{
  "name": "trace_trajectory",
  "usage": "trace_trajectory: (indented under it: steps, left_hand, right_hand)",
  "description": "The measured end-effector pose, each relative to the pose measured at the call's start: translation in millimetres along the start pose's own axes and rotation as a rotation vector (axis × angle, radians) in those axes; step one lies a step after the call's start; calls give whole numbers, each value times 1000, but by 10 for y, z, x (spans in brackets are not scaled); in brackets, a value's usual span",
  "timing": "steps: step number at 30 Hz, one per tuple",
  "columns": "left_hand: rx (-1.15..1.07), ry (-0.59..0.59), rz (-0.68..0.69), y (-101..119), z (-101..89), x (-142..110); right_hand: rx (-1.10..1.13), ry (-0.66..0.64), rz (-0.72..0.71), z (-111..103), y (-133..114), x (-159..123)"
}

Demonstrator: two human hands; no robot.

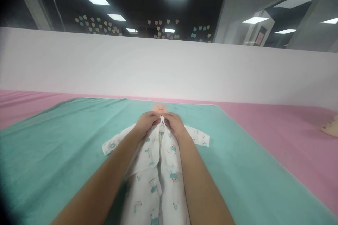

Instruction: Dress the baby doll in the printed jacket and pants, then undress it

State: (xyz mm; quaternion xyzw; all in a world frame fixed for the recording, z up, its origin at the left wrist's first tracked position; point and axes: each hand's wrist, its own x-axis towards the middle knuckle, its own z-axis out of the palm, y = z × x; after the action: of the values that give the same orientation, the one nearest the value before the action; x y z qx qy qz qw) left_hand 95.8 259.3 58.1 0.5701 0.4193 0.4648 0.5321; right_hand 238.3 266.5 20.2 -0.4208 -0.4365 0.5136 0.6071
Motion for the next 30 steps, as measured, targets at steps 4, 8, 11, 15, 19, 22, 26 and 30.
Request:
trace_trajectory:
  steps: [4, 8, 11, 15, 19, 22, 26, 30]
  left_hand:
    - [37, -31, 14, 52, 18, -20]
    - [77, -43, 30, 64, 29, -22]
    - [96, -48, 35, 54, 23, -19]
    - [110, -41, 43, 36, 15, -10]
    - [119, -35, 55, 32, 7, 1]
    - [132, -37, 61, 37, 3, 4]
    - [154, -25, 68, 41, 20, 7]
    - [175, -12, 72, 51, 48, 5]
  right_hand:
    - [40, -29, 26, -43, -4, -5]
    - [61, -39, 48, -59, 1, 4]
    - [71, -47, 60, -59, -1, 9]
    - [85, -65, 70, -62, -8, 9]
    - [90, -83, 83, -72, -8, 11]
    - [91, -93, 90, -79, -5, 11]
    - [86, -90, 100, -77, -1, 6]
    - [79, -75, 103, -64, -3, 0]
